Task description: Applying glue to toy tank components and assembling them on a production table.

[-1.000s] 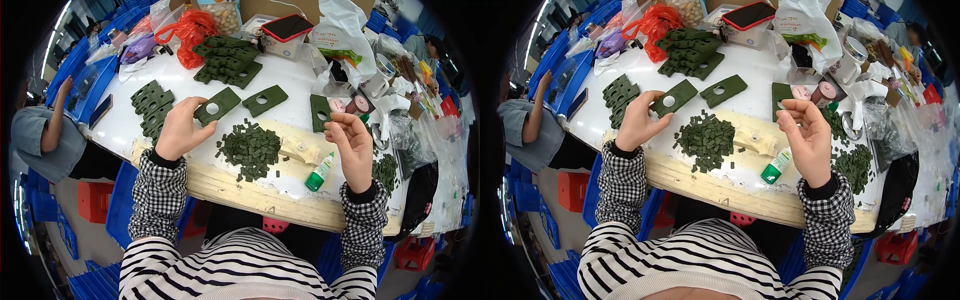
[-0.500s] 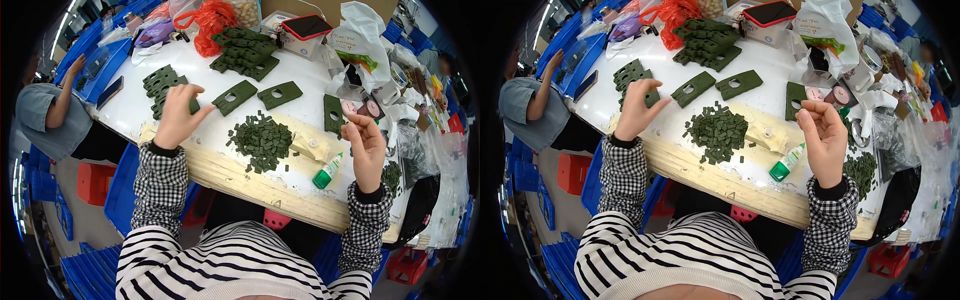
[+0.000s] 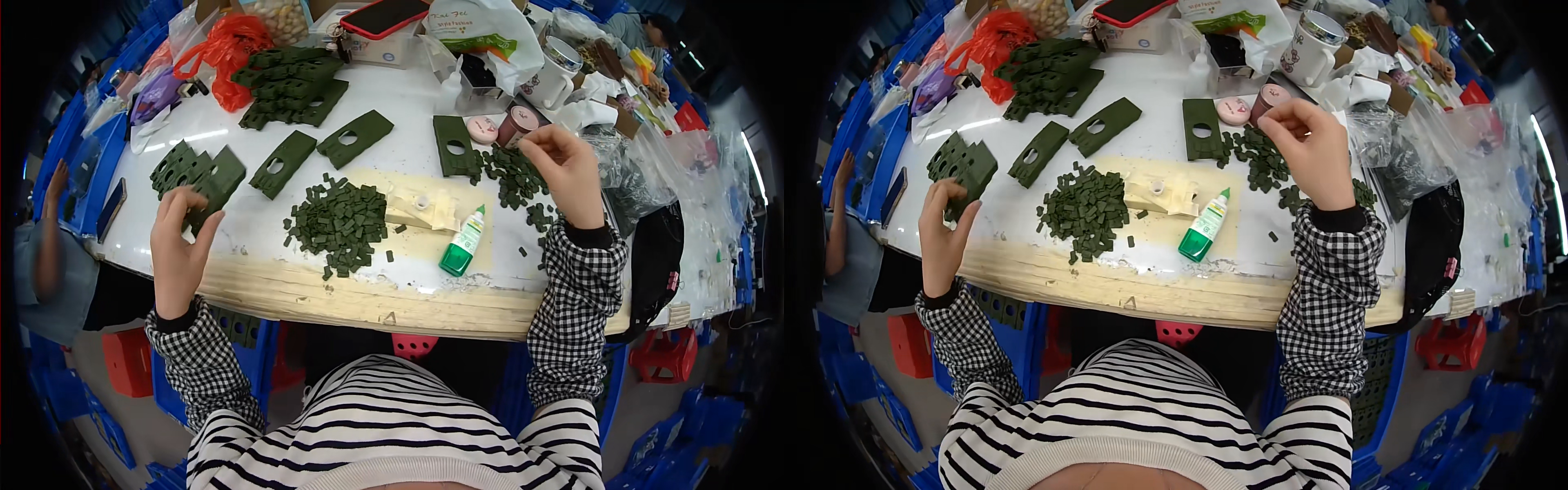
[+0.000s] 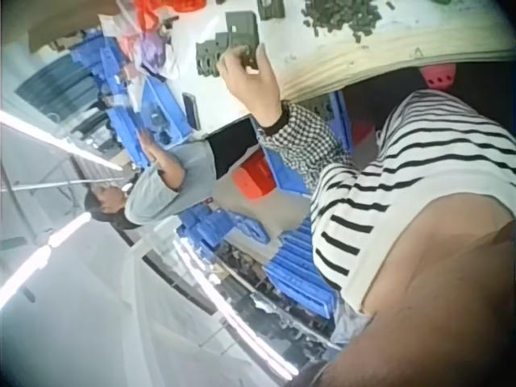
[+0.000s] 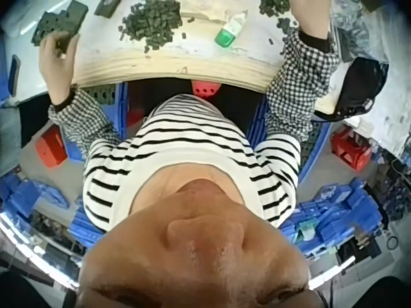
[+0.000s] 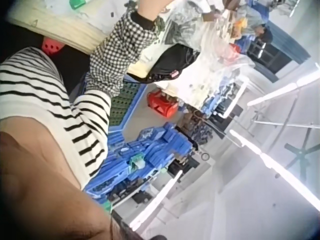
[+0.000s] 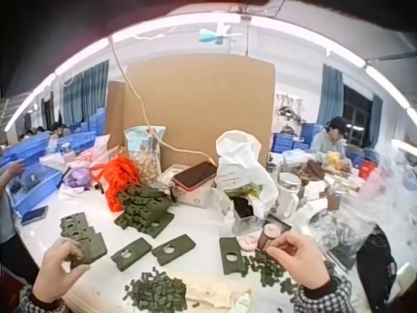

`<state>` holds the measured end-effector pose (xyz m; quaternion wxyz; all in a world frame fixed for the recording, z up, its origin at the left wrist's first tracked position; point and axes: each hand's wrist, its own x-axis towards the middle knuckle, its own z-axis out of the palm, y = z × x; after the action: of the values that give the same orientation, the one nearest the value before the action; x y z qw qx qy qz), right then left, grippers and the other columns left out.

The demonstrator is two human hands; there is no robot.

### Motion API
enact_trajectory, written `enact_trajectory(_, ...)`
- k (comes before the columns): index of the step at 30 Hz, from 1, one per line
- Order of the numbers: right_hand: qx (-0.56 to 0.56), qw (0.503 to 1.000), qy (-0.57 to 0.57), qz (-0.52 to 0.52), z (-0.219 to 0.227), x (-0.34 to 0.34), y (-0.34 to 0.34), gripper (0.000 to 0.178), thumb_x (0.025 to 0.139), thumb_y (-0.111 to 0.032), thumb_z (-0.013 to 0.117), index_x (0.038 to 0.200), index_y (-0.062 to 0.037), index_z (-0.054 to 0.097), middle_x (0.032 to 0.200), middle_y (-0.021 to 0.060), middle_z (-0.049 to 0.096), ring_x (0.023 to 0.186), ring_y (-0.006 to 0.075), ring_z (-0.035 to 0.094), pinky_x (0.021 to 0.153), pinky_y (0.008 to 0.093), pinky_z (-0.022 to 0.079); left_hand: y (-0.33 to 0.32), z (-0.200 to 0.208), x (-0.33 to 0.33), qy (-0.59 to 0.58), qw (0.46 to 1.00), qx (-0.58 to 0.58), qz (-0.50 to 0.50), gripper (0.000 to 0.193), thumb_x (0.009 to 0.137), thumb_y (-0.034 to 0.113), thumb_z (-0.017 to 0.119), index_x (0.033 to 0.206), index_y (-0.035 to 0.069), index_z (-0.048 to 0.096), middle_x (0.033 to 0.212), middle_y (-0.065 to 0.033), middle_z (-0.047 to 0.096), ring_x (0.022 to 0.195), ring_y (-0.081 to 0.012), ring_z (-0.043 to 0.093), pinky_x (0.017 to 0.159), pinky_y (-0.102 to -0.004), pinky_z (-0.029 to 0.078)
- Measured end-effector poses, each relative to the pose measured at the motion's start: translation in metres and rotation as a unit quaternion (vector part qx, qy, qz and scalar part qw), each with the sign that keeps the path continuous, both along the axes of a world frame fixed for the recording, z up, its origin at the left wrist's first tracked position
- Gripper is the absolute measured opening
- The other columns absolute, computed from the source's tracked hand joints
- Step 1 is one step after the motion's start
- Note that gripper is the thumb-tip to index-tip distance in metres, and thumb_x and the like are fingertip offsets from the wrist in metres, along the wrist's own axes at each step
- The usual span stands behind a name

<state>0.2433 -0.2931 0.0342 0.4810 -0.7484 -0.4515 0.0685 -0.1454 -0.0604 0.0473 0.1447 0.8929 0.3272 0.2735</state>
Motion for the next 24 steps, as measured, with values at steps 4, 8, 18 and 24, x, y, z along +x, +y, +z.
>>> enact_trajectory(4, -0.130, 0.987, -0.096, 0.006, -0.025, -0.001, 0.008, 0.011, 0.076, -0.010, 0.070, 0.082, -0.0014, 0.068, 0.071, 0.0098, 0.067, 0.062, 0.0188, 0.062, 0.060, 0.0292, 0.049, -0.025, 0.028, 0.068, -0.097, 0.987, 0.013, -0.129, 0.054, 0.071, 0.004, 0.076, 0.119, 0.000, 0.050, 0.109, -0.0129, 0.060, 0.103, -0.0218, 0.058, 0.093, -0.0332, 0.044)
enact_trajectory(8, -0.177, 0.976, -0.127, -0.005, -0.035, -0.003, 0.016, 0.011, 0.072, -0.011, 0.071, 0.079, -0.0021, 0.069, 0.069, 0.0106, 0.066, 0.063, 0.0236, 0.064, 0.060, 0.0327, 0.050, -0.026, 0.039, 0.127, -0.123, 0.955, 0.077, -0.257, 0.049, 0.070, 0.005, 0.074, 0.115, 0.000, 0.055, 0.105, -0.0103, 0.058, 0.097, -0.0200, 0.057, 0.085, -0.0300, 0.045)
enact_trajectory(18, -0.151, 0.983, -0.101, -0.003, -0.030, -0.003, 0.013, 0.009, 0.072, -0.007, 0.070, 0.077, -0.0011, 0.067, 0.067, 0.0098, 0.065, 0.060, 0.0214, 0.064, 0.058, 0.0303, 0.050, -0.024, -0.011, 0.161, -0.149, 0.939, -0.024, -0.308, 0.048, 0.068, 0.004, 0.071, 0.113, -0.002, 0.055, 0.101, -0.0120, 0.054, 0.093, -0.0217, 0.054, 0.084, -0.0292, 0.043)
enact_trajectory(24, -0.118, 0.991, -0.056, -0.014, -0.022, -0.008, 0.015, 0.009, 0.078, -0.003, 0.065, 0.086, 0.0016, 0.063, 0.069, 0.0111, 0.066, 0.061, 0.0188, 0.065, 0.059, 0.0273, 0.050, -0.024, -0.015, 0.164, -0.170, 0.938, 0.002, -0.302, 0.047, 0.068, 0.009, 0.075, 0.111, 0.000, 0.058, 0.096, -0.0115, 0.056, 0.086, -0.0222, 0.057, 0.074, -0.0302, 0.047)
